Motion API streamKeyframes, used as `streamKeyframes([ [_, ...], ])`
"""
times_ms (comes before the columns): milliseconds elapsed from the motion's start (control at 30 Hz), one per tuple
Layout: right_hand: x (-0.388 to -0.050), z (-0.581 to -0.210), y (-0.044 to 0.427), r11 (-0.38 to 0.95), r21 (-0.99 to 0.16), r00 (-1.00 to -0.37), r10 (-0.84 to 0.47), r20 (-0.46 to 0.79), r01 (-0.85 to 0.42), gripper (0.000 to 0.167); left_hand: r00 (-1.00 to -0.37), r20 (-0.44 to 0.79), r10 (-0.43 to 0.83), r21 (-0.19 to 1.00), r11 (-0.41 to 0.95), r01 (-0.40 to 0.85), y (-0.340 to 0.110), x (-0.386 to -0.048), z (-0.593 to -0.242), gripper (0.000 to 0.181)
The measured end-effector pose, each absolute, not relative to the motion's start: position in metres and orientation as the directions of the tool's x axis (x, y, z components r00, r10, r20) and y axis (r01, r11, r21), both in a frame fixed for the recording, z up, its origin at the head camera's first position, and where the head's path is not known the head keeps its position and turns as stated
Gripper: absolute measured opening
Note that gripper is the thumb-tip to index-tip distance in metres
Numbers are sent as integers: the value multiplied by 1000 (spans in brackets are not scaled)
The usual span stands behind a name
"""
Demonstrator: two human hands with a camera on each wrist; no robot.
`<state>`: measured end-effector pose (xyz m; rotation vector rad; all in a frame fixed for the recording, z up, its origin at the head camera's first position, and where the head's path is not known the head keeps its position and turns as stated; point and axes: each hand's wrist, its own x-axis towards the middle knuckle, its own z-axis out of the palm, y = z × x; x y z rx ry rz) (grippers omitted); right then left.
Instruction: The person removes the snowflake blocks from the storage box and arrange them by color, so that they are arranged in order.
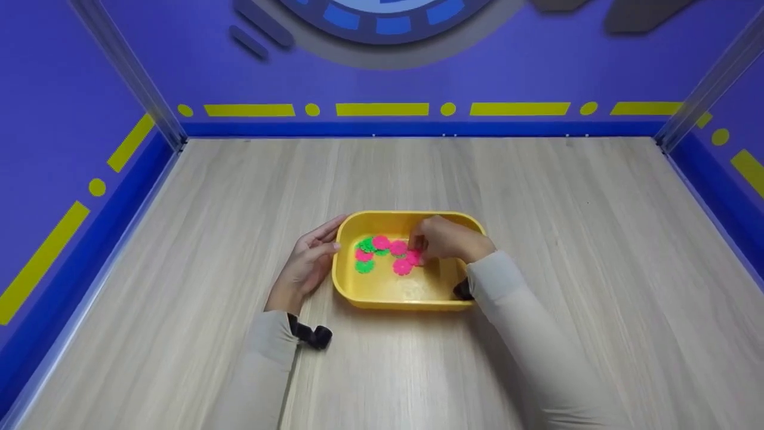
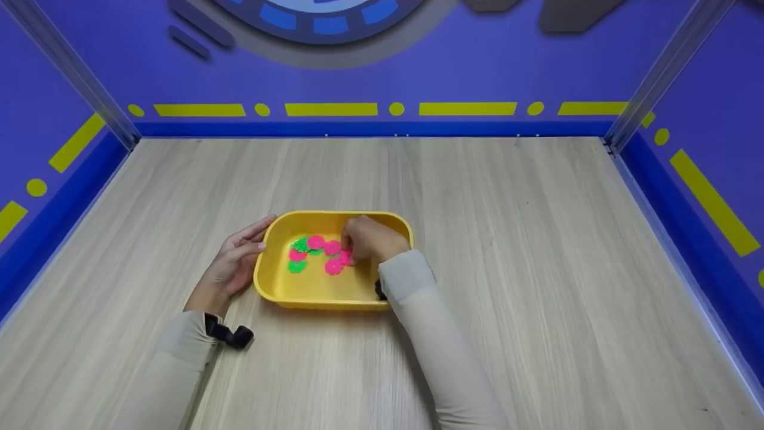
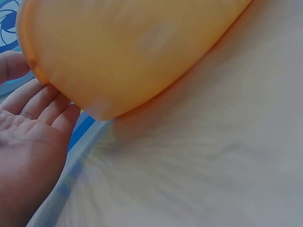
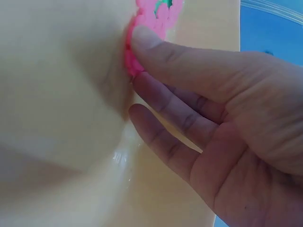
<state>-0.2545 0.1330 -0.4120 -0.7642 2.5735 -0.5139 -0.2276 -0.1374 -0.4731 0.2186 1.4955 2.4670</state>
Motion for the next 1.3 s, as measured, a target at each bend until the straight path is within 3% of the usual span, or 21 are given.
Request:
streamKeyframes([
  [533, -254, -411, 135, 737, -464, -749, -630, -207, -492, 13, -955, -4, 298, 893, -428, -138, -139, -226, -472, 60],
  [900, -251, -402, 139, 713, -479, -738, -651, -180, -512, 20, -967, -3, 256, 898, -424, -116, -140, -227, -472, 61],
  [1300, -247, -389, 144, 747, -491, -759, -608, -233, -448, 12, -963, -9, 270, 891, -435, -131, -141, -226, -473, 60],
])
